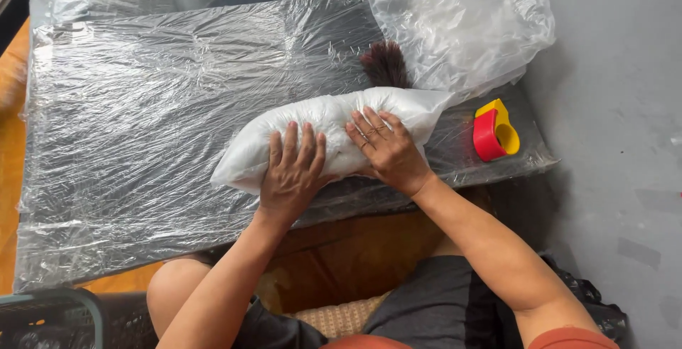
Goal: Vacuuming air out of a plastic bag containing a cushion to compress it, then tying the bag and folding the cushion.
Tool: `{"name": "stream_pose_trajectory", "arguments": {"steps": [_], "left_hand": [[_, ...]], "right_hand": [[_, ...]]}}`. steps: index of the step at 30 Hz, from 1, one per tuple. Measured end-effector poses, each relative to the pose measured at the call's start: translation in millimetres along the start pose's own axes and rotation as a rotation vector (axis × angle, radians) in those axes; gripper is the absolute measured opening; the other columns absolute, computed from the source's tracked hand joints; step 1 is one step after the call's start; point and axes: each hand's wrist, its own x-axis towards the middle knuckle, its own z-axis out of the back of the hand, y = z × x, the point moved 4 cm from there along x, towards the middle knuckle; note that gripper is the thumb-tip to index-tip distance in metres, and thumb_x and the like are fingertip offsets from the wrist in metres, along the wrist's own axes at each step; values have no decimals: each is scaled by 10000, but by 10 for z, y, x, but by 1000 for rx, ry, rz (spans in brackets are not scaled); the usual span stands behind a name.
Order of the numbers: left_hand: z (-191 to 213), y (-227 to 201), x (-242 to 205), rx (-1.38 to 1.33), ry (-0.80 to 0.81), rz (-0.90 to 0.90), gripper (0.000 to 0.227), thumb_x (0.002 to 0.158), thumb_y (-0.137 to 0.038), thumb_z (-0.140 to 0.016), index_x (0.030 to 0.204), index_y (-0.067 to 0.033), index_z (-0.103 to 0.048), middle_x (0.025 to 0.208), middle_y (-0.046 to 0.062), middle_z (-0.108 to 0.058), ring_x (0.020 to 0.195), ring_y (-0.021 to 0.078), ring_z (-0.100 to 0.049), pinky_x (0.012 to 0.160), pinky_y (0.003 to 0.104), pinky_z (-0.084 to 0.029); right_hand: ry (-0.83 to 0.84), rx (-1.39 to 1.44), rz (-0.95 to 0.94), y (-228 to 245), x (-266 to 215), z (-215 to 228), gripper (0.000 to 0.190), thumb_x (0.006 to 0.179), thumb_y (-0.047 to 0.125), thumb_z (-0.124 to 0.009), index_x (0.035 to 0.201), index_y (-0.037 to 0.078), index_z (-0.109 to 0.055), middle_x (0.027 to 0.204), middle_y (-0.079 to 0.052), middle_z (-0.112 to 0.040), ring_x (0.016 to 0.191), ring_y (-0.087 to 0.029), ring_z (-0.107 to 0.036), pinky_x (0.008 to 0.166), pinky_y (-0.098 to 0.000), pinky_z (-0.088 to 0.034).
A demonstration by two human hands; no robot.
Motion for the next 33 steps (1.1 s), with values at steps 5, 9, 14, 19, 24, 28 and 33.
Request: {"name": "stream_pose_trajectory", "arguments": {"steps": [5,9,14,19,24,28,33], "left_hand": [[31,-1,11,13,-3,-15,833,856,-561,-715,1457,-17,-524,1455,290,-543,1380,537,-458,1142,683,-318],[112,-25,29,12,-5,-19,865,821,-556,-743,1458,-15,-520,1462,300,-536,1387,543,-450,1139,688,-317],[198,-12,95,-93,66,4,833,792,-523,-768,1414,-3,-583,1640,160,-419,1539,387,-318,1163,704,-259],[228,-16,106,-126,19,-23,906,794,-497,-745,1494,20,-497,1596,240,-464,1497,409,-397,1133,735,-257],[281,-40,177,-172,60,-53,1061,688,-646,-706,1563,-85,-495,1578,280,-502,1489,480,-423,1091,824,-249],[111,3,90,-121,108,-59,1163,658,-767,-650,1575,-68,-498,1692,208,-348,1565,408,-268,1099,845,-287],[23,22,-7,-281,137,-95,1065,874,-669,-542,1588,121,-593,1798,140,-294,1638,380,-192,1121,890,-111]], "right_hand": [[6,-11,-6,14,-11,2,811,901,697,-587,1351,25,-641,1402,-228,-631,1319,-398,-587,1116,-523,-407],[38,-15,-18,34,-76,-48,847,843,688,-636,1370,25,-627,1422,-224,-616,1337,-395,-571,1139,-520,-388],[24,-35,-41,84,-40,7,768,910,655,-610,1368,38,-629,1411,-215,-625,1325,-382,-584,1142,-511,-384],[16,-69,-48,72,-63,-92,817,878,692,-589,1373,43,-620,1425,-216,-612,1343,-389,-568,1153,-514,-374],[-15,-68,-85,80,-44,-109,859,903,762,-469,1378,61,-611,1448,-219,-585,1355,-399,-557,1160,-521,-367],[226,-7,-222,152,169,228,503,961,225,-671,1442,102,-593,1522,-104,-561,1442,-280,-515,1241,-466,-362],[206,3,-269,153,132,105,515,954,213,-704,1447,125,-587,1523,-86,-570,1447,-267,-538,1272,-457,-363]]}}
